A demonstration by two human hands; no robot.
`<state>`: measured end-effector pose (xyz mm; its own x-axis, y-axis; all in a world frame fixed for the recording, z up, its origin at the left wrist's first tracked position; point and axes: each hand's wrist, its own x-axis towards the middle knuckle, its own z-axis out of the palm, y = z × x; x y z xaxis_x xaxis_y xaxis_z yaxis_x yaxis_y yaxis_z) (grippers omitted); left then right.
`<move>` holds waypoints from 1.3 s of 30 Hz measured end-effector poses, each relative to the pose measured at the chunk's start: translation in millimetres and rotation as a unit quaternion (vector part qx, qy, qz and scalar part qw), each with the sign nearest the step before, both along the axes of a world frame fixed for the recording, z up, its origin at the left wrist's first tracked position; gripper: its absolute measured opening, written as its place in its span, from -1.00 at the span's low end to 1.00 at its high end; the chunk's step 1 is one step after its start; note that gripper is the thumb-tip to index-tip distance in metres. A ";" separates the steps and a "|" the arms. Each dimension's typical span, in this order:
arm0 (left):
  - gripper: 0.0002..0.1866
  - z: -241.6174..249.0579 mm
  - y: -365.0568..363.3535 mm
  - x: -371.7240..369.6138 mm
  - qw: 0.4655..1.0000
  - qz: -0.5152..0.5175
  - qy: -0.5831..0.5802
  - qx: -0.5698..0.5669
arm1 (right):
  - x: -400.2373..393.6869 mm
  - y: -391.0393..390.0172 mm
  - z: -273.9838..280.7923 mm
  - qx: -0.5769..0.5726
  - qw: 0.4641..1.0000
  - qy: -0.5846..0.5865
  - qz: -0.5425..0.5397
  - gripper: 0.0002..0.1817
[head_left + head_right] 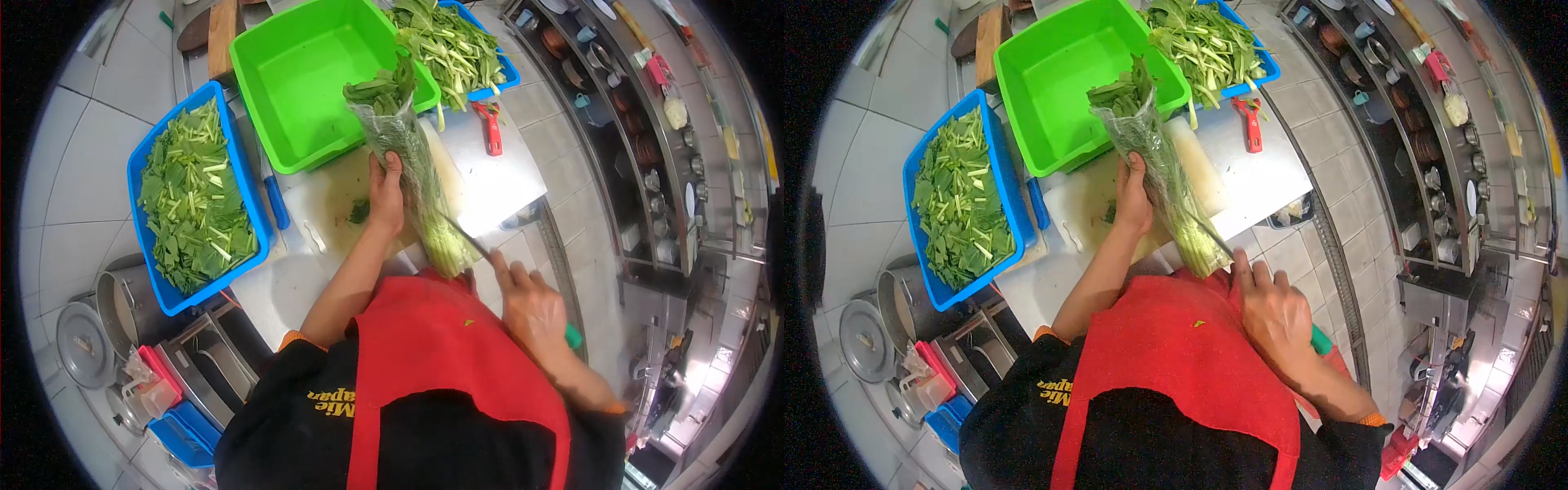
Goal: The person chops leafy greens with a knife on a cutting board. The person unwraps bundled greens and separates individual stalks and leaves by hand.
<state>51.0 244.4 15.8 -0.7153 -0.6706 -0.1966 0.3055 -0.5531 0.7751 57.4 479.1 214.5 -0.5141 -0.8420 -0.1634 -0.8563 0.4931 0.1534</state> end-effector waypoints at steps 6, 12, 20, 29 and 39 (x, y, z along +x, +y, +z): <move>-0.39 12.9 2.2 1.7 1.000 0.001 0.012 0.016 | 15.2 42.7 -16.4 0.023 0.997 -0.057 -0.045 -0.38; -0.45 16.5 4.6 1.9 1.000 0.017 0.004 0.017 | 14.9 73.9 -24.4 0.016 0.992 -0.116 -0.056 -0.43; -0.45 26.5 7.4 6.4 0.997 0.072 -0.025 -0.020 | -19.7 112.2 -10.1 0.075 0.983 -0.164 -0.013 -0.45; -0.21 34.0 -17.8 21.4 0.979 0.096 -0.129 -0.124 | -92.6 72.6 -74.7 -0.151 0.982 -0.079 -0.080 -0.28; -0.37 94.8 -11.7 34.4 0.696 0.216 -0.373 -0.574 | -130.9 -4.9 -208.5 -0.225 0.970 -0.090 -0.011 -0.41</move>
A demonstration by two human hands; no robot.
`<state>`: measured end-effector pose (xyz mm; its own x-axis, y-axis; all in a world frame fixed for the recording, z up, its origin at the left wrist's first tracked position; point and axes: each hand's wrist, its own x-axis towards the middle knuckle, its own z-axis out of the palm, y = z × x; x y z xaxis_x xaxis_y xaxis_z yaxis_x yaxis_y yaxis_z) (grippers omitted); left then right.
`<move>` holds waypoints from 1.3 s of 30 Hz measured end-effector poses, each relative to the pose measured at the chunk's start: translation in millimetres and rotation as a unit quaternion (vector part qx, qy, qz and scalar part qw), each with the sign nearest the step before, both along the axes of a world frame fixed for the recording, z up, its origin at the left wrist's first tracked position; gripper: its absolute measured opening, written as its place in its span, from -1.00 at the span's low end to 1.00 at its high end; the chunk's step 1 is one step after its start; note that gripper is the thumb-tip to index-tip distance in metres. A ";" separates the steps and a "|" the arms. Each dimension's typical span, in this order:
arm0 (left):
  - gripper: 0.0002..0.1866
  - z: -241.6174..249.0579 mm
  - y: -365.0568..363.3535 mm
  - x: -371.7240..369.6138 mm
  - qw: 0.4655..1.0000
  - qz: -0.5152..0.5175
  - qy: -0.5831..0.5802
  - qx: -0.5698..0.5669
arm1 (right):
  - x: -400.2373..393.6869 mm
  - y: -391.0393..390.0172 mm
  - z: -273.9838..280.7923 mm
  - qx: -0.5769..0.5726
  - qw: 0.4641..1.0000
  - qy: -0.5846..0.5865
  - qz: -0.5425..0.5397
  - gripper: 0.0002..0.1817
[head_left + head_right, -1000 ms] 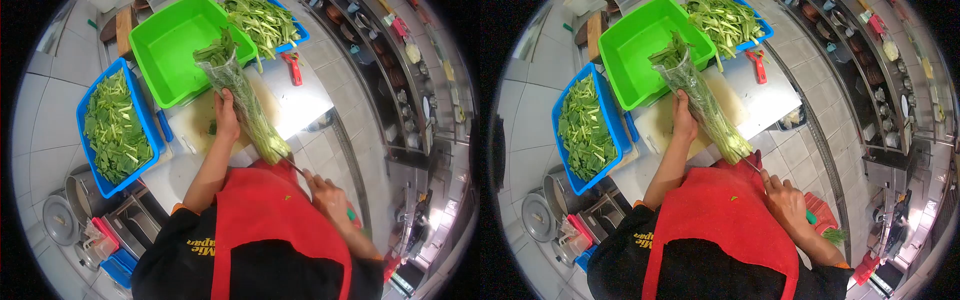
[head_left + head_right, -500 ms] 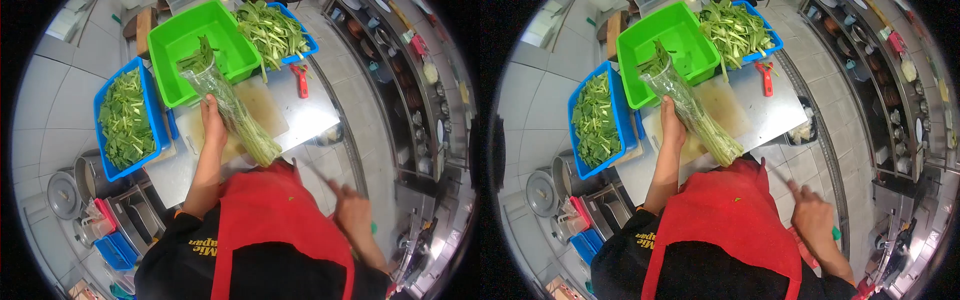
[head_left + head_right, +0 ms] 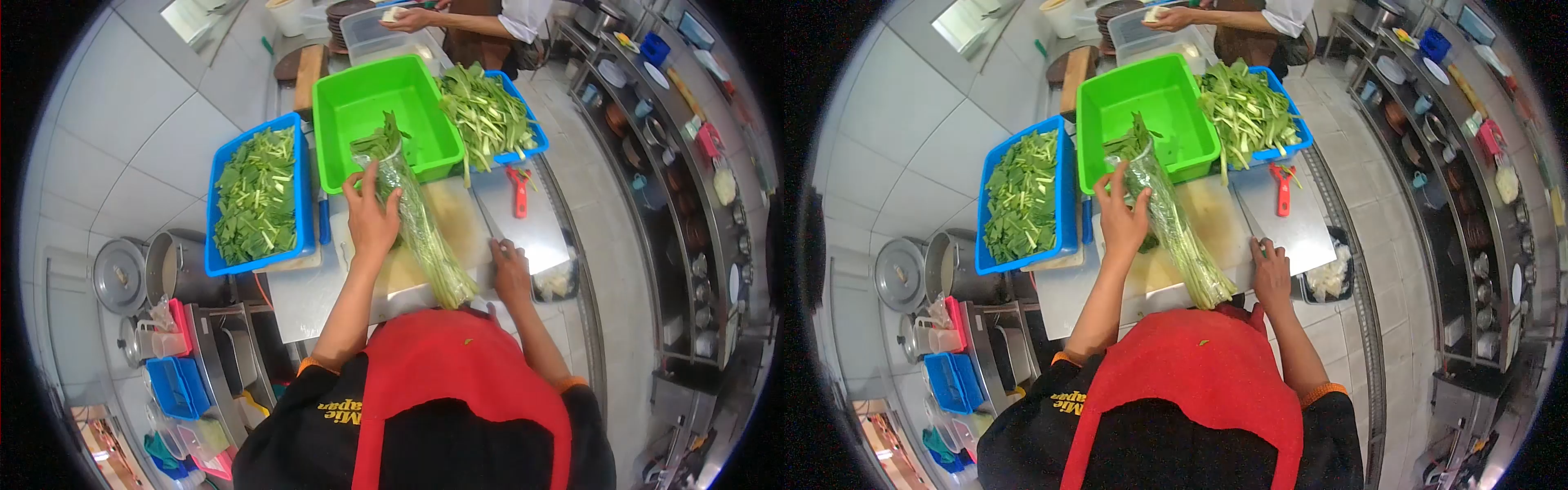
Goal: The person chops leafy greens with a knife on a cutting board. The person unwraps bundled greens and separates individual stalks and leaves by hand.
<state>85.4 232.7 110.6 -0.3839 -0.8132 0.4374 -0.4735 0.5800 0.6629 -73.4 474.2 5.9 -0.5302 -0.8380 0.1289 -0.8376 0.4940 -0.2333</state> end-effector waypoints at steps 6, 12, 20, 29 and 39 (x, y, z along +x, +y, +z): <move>-0.70 8.1 -21.2 -3.5 0.999 0.006 -0.006 -0.041 | 2.3 -59.6 45.1 -0.153 0.985 0.012 0.079 -0.55; -0.91 25.2 -34.6 -8.8 0.992 -0.044 -0.026 -0.113 | 25.2 -168.1 129.6 -0.334 0.921 -0.018 0.200 -0.64; -0.95 31.8 -57.5 1.7 0.987 -0.131 0.021 -0.089 | 9.7 -210.4 154.5 -0.265 0.914 -0.080 0.297 -0.77; -0.94 46.4 -58.7 13.6 0.978 -0.180 0.058 0.090 | -0.7 -235.1 146.0 -0.218 0.812 -0.391 0.375 -0.85; -0.91 45.9 -44.2 20.7 0.936 -0.226 0.162 0.214 | 8.0 -216.0 192.0 -0.134 0.861 -0.275 0.407 -0.76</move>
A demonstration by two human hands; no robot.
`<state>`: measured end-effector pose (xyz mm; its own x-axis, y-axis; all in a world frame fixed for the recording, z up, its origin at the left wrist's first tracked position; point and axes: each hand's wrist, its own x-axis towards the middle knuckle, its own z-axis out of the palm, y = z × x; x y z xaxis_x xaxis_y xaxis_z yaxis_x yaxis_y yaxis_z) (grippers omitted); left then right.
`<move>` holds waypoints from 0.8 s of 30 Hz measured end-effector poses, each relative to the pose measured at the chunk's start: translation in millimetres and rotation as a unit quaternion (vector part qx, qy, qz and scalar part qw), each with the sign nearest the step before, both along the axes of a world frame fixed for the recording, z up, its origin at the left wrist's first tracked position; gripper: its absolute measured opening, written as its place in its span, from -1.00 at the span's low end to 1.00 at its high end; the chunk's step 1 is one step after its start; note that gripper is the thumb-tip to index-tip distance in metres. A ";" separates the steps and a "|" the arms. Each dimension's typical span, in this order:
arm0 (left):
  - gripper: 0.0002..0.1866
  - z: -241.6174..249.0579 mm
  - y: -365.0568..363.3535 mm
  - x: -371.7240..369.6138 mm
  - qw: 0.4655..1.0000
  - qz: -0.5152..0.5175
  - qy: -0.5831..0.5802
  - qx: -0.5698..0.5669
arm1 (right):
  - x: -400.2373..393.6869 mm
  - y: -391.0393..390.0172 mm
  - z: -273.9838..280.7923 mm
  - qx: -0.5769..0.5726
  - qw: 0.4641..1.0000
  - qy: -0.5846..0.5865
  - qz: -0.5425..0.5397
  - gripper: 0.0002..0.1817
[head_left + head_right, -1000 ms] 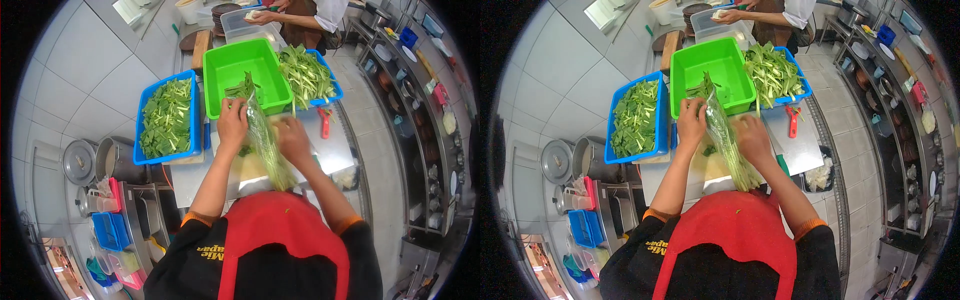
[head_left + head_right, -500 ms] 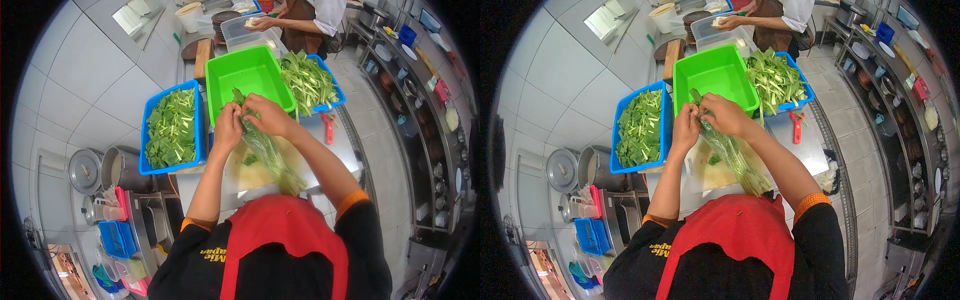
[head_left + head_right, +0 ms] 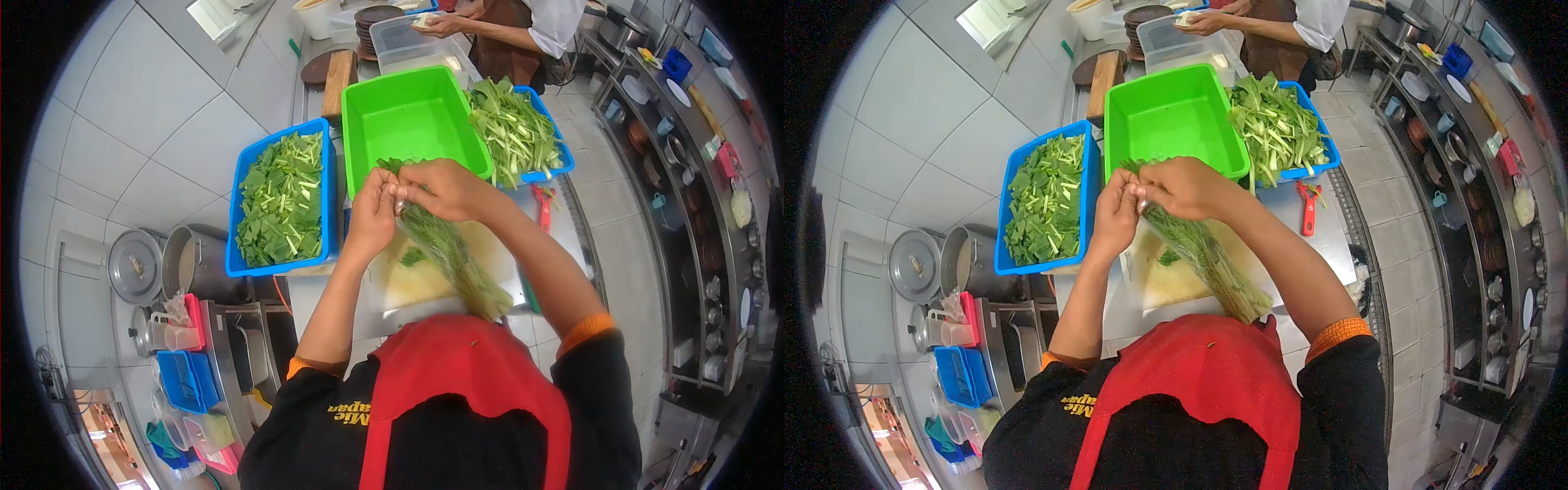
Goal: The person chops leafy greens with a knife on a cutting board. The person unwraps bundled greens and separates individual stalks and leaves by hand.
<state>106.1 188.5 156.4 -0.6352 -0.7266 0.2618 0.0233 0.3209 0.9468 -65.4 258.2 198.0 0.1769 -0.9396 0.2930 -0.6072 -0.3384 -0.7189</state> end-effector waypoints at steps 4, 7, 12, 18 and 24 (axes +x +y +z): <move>-0.92 2.1 6.9 5.7 0.992 -0.052 0.087 0.079 | 2.9 1.1 -6.5 -0.022 0.995 -0.074 0.066 -0.69; -0.90 11.2 14.4 5.5 0.983 -0.075 0.127 0.105 | 9.1 6.1 -11.0 0.027 0.972 -0.228 0.047 -0.62; -0.87 21.4 23.0 11.9 0.968 -0.085 0.194 0.137 | 21.5 16.2 -17.5 -0.016 0.952 -0.307 0.013 -0.54; -0.91 41.2 49.9 17.7 0.894 -0.071 0.390 0.208 | 28.1 27.1 -30.0 -0.170 0.913 -0.371 0.001 -0.66; -0.87 102.1 31.6 63.9 0.814 -0.100 0.524 0.231 | -26.3 60.7 -23.8 -0.041 0.667 -0.735 -0.112 -0.51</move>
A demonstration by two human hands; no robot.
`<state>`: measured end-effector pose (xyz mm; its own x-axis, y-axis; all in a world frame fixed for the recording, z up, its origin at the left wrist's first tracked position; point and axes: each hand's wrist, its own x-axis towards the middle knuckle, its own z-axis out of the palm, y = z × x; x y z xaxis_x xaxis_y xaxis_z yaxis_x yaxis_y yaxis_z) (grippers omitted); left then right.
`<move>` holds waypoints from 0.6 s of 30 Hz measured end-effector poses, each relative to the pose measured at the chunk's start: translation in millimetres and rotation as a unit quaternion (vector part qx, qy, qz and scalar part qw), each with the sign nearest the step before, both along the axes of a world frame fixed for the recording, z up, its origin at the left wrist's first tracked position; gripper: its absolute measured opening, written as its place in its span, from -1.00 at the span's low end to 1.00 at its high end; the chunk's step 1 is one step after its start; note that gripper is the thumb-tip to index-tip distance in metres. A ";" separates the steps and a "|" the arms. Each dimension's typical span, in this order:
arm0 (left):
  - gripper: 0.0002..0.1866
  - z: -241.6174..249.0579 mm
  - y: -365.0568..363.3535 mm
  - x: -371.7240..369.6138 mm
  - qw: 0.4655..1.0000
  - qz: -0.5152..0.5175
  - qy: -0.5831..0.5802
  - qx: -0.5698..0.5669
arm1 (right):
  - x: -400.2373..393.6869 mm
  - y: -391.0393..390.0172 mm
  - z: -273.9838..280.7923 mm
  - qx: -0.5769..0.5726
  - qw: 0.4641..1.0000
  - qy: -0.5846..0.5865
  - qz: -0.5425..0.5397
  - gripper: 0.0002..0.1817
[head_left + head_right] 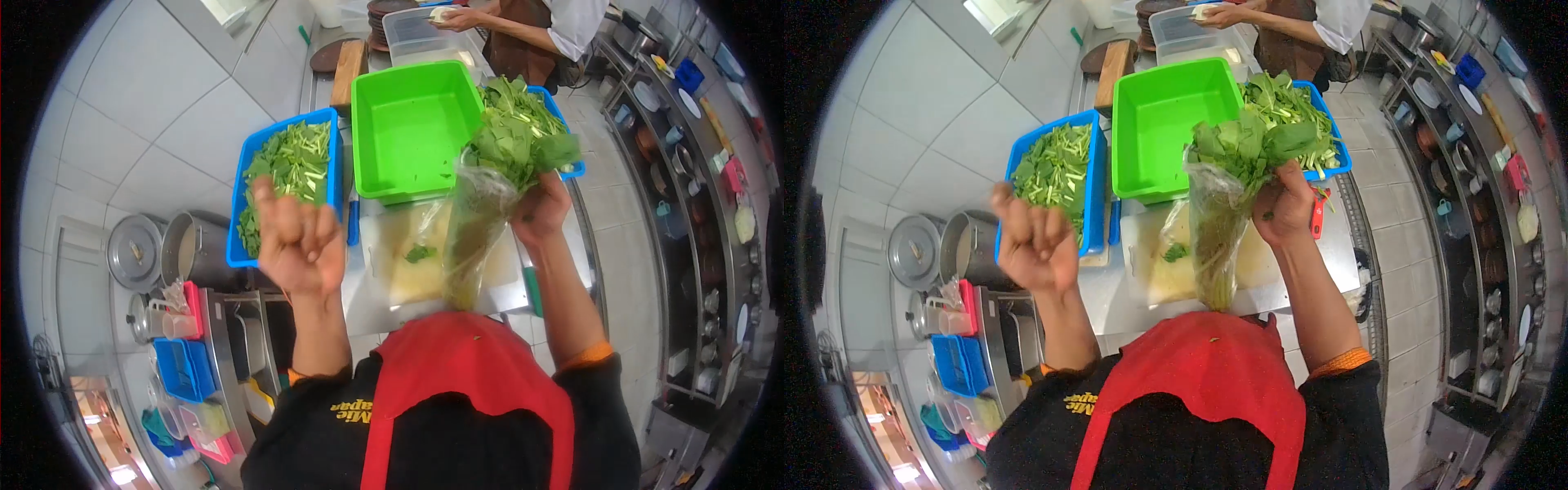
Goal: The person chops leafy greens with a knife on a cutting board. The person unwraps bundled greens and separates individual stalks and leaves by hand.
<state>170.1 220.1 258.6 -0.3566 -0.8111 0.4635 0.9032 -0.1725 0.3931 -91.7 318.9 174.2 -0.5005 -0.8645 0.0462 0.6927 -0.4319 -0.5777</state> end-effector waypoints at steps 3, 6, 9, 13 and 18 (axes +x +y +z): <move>-0.87 -27.9 -9.4 -22.7 0.989 0.039 -0.134 -0.058 | 5.4 -3.1 7.6 -0.061 0.998 -0.015 0.011 -0.61; -0.87 -48.3 1.8 -47.5 0.858 0.177 -0.440 -0.197 | 6.4 -5.6 1.1 -0.080 0.988 0.131 0.015 -0.82; -0.91 -60.4 14.3 -67.2 0.823 0.236 -0.459 -0.238 | 5.6 -2.1 8.6 -0.029 0.931 0.364 -0.006 -0.81; -0.82 -79.9 7.3 -82.4 0.757 0.312 -0.499 -0.286 | 24.3 -1.2 30.5 0.083 0.762 0.634 -0.097 -0.72; -0.77 -83.6 -1.6 -88.8 0.738 0.324 -0.519 -0.284 | 15.7 -2.7 23.0 0.195 0.694 0.676 -0.155 -0.71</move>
<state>81.3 218.6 175.0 -0.3799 -0.7476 0.5447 -0.1145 0.6223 0.7743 -76.0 316.2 197.1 -0.3923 -0.8034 0.4479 -0.6872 -0.0676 -0.7233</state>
